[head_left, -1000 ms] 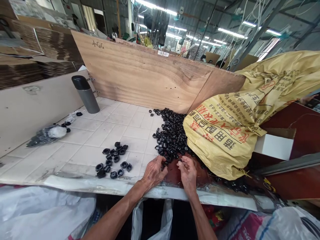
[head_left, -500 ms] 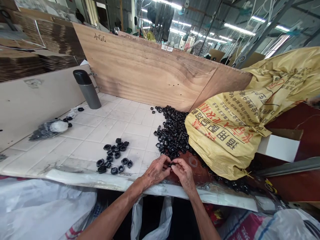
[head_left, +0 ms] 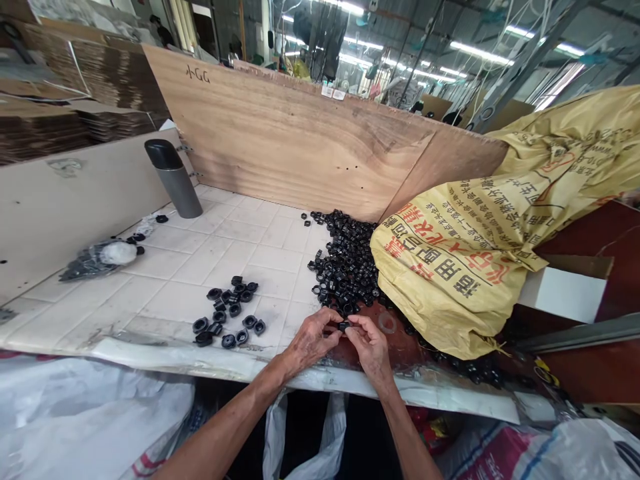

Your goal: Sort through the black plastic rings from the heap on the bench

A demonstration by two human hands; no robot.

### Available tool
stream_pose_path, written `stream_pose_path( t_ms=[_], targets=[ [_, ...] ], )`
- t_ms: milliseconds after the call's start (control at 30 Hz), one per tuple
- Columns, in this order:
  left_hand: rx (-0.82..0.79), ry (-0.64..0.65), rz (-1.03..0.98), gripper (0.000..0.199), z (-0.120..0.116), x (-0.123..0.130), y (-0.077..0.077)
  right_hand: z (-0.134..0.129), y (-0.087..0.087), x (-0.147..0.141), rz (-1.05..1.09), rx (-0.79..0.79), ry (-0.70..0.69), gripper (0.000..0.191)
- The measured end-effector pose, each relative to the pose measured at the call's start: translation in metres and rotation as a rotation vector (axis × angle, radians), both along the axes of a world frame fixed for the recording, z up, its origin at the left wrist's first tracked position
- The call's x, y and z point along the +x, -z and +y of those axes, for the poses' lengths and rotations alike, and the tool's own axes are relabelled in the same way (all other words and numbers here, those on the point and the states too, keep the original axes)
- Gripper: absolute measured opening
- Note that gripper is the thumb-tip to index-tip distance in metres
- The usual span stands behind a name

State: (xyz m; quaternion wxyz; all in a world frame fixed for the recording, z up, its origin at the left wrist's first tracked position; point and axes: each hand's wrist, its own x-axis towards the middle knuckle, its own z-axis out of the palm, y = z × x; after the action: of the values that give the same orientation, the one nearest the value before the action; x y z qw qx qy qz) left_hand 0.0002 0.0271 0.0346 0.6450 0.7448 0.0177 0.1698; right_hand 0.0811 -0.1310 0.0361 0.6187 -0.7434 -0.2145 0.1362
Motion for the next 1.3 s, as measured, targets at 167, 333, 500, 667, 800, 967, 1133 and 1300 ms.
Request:
stream_pose_path(
  t_ms=[167,333,500,667,800,967,1133,1300],
  targets=[
    [-0.071,0.039,0.015,0.021,-0.001,-0.002,-0.005,0.003,-0.003,-0.002,-0.084,-0.038,-0.018,0.023],
    [-0.140,0.039,0.036,0.017,-0.002,-0.002,-0.005,0.000,-0.004,-0.004,-0.117,-0.069,-0.067,0.026],
    [-0.215,0.056,0.076,0.016,-0.001,-0.003,-0.003,-0.002,-0.008,-0.007,-0.121,-0.108,-0.124,0.026],
    [-0.116,0.064,0.088,0.019,-0.001,-0.005,-0.006,0.000,-0.011,-0.007,-0.173,-0.175,-0.121,0.029],
    [-0.117,0.022,0.070,0.019,-0.002,-0.004,-0.005,0.000,-0.008,-0.006,-0.224,-0.182,-0.115,0.025],
    [-0.240,0.045,0.100,0.018,0.000,-0.003,-0.003,0.000,-0.005,-0.001,-0.280,-0.086,-0.129,0.017],
    [-0.336,0.028,0.148,0.024,0.001,0.000,0.000,0.001,-0.004,0.000,-0.315,-0.027,-0.115,0.016],
    [-0.195,0.040,0.055,0.020,-0.001,-0.001,-0.002,0.002,-0.003,0.000,-0.228,-0.180,-0.108,0.023]
  ],
)
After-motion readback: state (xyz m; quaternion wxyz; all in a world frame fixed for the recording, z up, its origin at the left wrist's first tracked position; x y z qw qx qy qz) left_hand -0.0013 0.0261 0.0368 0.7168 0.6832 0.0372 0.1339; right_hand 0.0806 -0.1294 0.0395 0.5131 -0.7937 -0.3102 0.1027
